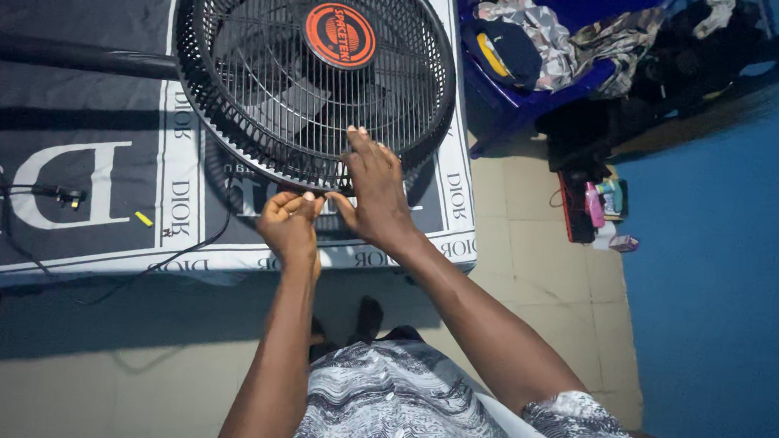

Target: The person reassembles an electric fan by hand. They place the fan blade onto the motor hub, secure it with the central cap, and then attach the front grille, aligning and pressing it into place.

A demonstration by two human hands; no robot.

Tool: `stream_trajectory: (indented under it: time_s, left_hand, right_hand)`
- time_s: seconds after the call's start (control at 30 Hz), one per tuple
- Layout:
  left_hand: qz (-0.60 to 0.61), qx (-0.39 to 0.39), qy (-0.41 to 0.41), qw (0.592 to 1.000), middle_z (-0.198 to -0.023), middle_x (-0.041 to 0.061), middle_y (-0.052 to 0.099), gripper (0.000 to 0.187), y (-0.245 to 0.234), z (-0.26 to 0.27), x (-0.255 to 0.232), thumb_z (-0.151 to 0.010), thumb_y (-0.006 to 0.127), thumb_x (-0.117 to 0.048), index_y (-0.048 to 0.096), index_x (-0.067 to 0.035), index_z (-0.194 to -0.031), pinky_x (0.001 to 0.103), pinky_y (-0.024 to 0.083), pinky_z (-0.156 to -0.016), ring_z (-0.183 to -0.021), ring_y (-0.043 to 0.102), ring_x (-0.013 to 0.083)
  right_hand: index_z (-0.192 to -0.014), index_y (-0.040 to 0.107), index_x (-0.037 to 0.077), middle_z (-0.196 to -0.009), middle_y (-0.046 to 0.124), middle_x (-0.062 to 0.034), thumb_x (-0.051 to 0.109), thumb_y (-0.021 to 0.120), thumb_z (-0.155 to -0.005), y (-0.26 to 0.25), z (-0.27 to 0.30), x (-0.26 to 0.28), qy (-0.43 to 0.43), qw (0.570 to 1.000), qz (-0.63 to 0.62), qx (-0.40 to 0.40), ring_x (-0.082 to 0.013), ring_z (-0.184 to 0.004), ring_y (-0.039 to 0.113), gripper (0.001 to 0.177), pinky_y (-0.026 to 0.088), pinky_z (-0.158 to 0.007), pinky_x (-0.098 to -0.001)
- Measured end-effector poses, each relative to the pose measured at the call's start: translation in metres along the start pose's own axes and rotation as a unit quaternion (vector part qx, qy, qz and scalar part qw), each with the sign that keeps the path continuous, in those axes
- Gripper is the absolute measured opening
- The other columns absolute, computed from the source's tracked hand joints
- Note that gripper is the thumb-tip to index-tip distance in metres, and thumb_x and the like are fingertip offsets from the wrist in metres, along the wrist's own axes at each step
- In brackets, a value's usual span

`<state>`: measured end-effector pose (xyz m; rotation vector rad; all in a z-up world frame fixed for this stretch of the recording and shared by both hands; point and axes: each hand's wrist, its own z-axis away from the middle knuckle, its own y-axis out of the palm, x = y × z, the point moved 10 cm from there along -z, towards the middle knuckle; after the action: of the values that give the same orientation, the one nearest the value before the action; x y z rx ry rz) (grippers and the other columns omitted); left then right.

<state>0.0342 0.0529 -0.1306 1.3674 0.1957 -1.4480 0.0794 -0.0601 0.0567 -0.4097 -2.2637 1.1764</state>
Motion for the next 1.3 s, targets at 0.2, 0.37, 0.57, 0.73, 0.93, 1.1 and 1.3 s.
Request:
stream_trajectory:
  time_s: [0.2, 0.37, 0.57, 0.73, 0.93, 1.1, 1.3]
  left_hand:
    - [-0.044, -0.033, -0.006, 0.998, -0.072, 0.013, 0.06, 0.018, -0.001, -0.005, 0.009, -0.072, 0.06, 0.007, 0.047, 0.004, -0.085, 0.026, 0.052, -0.054, -0.057, 0.06, 0.0168]
    - [-0.013, -0.017, -0.001, 1.0, -0.073, 0.012, 0.059, 0.014, 0.002, -0.004, 0.001, -0.075, 0.061, 0.007, 0.05, 0.005, -0.084, 0.025, 0.054, -0.057, -0.058, 0.061, 0.0176]
    - [-0.001, 0.019, 0.007, 1.0, -0.075, 0.011, 0.057, 0.018, 0.004, 0.001, -0.002, -0.071, 0.057, 0.012, 0.049, 0.004, -0.084, 0.025, 0.055, -0.062, -0.064, 0.061, 0.0173]
    - [-0.017, 0.002, 0.018, 1.0, -0.074, 0.011, 0.056, 0.016, 0.003, -0.006, 0.008, -0.074, 0.055, 0.01, 0.046, 0.003, -0.085, 0.027, 0.054, -0.056, -0.061, 0.06, 0.0177]
    - [-0.005, -0.028, -0.01, 1.0, -0.07, 0.012, 0.058, 0.015, -0.003, -0.013, 0.023, -0.072, 0.055, 0.01, 0.047, 0.003, -0.083, 0.026, 0.053, -0.055, -0.057, 0.06, 0.0182]
    - [0.084, 0.016, -0.016, 0.996, -0.067, 0.01, 0.055, 0.012, 0.014, -0.002, -0.003, -0.075, 0.059, 0.001, 0.048, 0.004, -0.08, 0.024, 0.051, -0.052, -0.056, 0.057, 0.0166]
    - [-0.212, -0.068, -0.064, 0.973, -0.098, 0.019, 0.05, 0.064, 0.039, 0.022, -0.059, -0.068, 0.071, -0.036, 0.032, 0.002, -0.101, 0.027, 0.053, -0.051, -0.075, 0.063, 0.0226]
  right_hand:
    - [-0.113, 0.041, -0.001, -0.132, 0.033, -0.0199, 0.018, 0.07, -0.069, 0.003, 0.001, -0.001, -0.013, 1.0, 0.006, 0.003, -0.0326, -0.127, 0.029, 0.056, 0.023, -0.101, -0.0466]
    - [-0.115, 0.039, -0.002, -0.133, 0.032, -0.0201, 0.018, 0.069, -0.071, 0.002, 0.003, 0.002, -0.023, 1.0, 0.015, -0.007, -0.0334, -0.127, 0.028, 0.057, 0.023, -0.101, -0.0475]
    - [-0.11, 0.041, 0.001, -0.133, 0.033, -0.0189, 0.018, 0.07, -0.07, 0.005, 0.002, -0.002, 0.006, 1.0, 0.019, 0.003, -0.0319, -0.127, 0.029, 0.052, 0.023, -0.102, -0.0471]
    - [-0.111, 0.041, 0.0, -0.133, 0.033, -0.0198, 0.018, 0.069, -0.071, 0.004, 0.002, 0.001, 0.005, 1.0, 0.015, 0.006, -0.0321, -0.127, 0.028, 0.052, 0.023, -0.1, -0.0469]
    - [-0.109, 0.044, 0.0, -0.132, 0.033, -0.0195, 0.017, 0.069, -0.07, 0.003, 0.001, 0.001, -0.002, 1.0, 0.015, 0.007, -0.032, -0.126, 0.029, 0.05, 0.023, -0.1, -0.0466]
    - [-0.108, 0.045, 0.0, -0.131, 0.035, -0.0188, 0.018, 0.07, -0.066, 0.006, -0.002, -0.002, -0.002, 0.999, 0.024, 0.034, -0.0323, -0.125, 0.03, 0.052, 0.025, -0.097, -0.0461]
    - [-0.112, 0.044, 0.001, -0.132, 0.033, -0.0192, 0.014, 0.069, -0.066, 0.004, 0.0, -0.001, -0.01, 0.999, 0.018, 0.041, -0.0334, -0.126, 0.029, 0.053, 0.024, -0.1, -0.0466]
